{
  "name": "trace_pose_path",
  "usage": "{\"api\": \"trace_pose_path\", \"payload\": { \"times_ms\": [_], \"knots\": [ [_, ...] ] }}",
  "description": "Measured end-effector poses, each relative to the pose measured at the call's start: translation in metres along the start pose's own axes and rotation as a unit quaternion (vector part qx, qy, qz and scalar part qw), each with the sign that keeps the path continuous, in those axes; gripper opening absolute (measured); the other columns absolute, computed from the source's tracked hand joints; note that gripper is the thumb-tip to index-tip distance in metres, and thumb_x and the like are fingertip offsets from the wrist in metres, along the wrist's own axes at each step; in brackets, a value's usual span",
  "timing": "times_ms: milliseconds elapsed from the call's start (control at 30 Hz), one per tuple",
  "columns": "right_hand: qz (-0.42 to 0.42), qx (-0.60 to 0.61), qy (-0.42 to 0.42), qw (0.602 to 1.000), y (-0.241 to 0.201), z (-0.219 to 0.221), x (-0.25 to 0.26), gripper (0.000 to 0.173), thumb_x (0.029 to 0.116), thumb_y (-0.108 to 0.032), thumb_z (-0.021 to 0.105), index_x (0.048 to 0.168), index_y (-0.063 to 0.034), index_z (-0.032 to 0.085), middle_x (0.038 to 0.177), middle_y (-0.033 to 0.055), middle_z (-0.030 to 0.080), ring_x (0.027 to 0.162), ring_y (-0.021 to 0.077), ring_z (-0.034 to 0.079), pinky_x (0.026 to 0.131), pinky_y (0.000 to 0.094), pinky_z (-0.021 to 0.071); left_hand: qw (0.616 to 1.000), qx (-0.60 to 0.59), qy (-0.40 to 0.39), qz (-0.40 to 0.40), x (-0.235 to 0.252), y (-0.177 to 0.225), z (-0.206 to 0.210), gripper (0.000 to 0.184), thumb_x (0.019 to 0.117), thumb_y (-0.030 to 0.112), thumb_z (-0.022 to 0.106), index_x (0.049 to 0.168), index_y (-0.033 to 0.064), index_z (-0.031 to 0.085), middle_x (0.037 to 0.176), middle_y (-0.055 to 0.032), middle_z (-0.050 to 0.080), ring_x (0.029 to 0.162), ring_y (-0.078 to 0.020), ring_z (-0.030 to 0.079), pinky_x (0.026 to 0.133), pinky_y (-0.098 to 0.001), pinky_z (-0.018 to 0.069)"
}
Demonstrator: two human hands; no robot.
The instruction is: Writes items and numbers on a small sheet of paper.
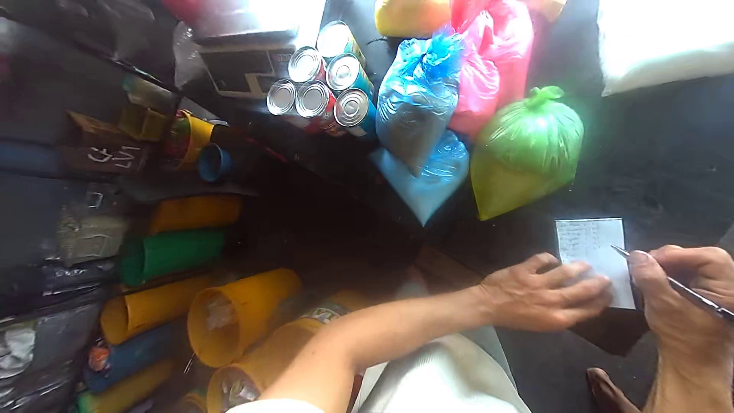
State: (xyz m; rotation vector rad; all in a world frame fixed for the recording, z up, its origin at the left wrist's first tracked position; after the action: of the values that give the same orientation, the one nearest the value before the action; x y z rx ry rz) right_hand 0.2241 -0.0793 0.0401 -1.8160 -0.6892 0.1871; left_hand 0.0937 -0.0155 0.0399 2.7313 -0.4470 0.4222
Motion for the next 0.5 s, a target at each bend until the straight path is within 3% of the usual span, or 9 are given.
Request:
{"api": "trace_pose_path", "payload": {
  "times_ms": [133,233,500],
  "knots": [
    [-0.016,0.035,0.017,0.999,0.0019,-0.0001,-0.0026,0.015,0.0931,-0.015,0.067,0.082,-0.0192,0.058,0.075,-0.0163,0.059,0.069,-0.0076,0.057,0.063,0.0108,0.0470,1.000,0.000,0.007,0.003,-0.0007,0.0002,-0.0008,0.038,0.1017,0.011,0.049,0.132,0.0217,0.070,0.140,-0.0022,0.065,0.134,-0.0254,0.055,0.108,-0.0437,0.0429],
    [-0.019,0.025,0.050,0.998,0.0010,-0.0048,-0.0056,0.018,0.0933,-0.014,0.065,0.078,-0.0182,0.056,0.071,-0.0158,0.056,0.065,-0.0074,0.054,0.060,0.0114,0.0454,1.000,-0.002,0.007,0.005,0.0003,0.0007,0.0001,0.039,0.1019,0.012,0.048,0.133,0.0214,0.069,0.140,-0.0026,0.065,0.135,-0.0256,0.054,0.108,-0.0436,0.0431],
    [-0.027,0.019,0.045,0.998,-0.0001,-0.0008,-0.0101,0.007,0.0935,-0.017,0.068,0.091,-0.0152,0.062,0.081,-0.0137,0.064,0.074,-0.0060,0.061,0.068,0.0141,0.0524,1.000,0.004,-0.008,-0.001,-0.0033,-0.0012,0.0020,0.036,0.1036,0.015,0.049,0.134,0.0223,0.068,0.143,-0.0026,0.063,0.134,-0.0236,0.056,0.109,-0.0432,0.0444]
  ]
}}
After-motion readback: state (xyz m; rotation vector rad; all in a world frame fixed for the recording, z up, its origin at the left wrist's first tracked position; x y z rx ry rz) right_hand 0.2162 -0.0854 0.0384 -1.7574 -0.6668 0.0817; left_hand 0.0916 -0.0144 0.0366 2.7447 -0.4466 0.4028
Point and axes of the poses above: each hand's wrist, its own x-axis towards the middle knuckle, its own z-axis out of the palm, y = z × x, the point moved 10 cm from there along x, towards the middle knuckle
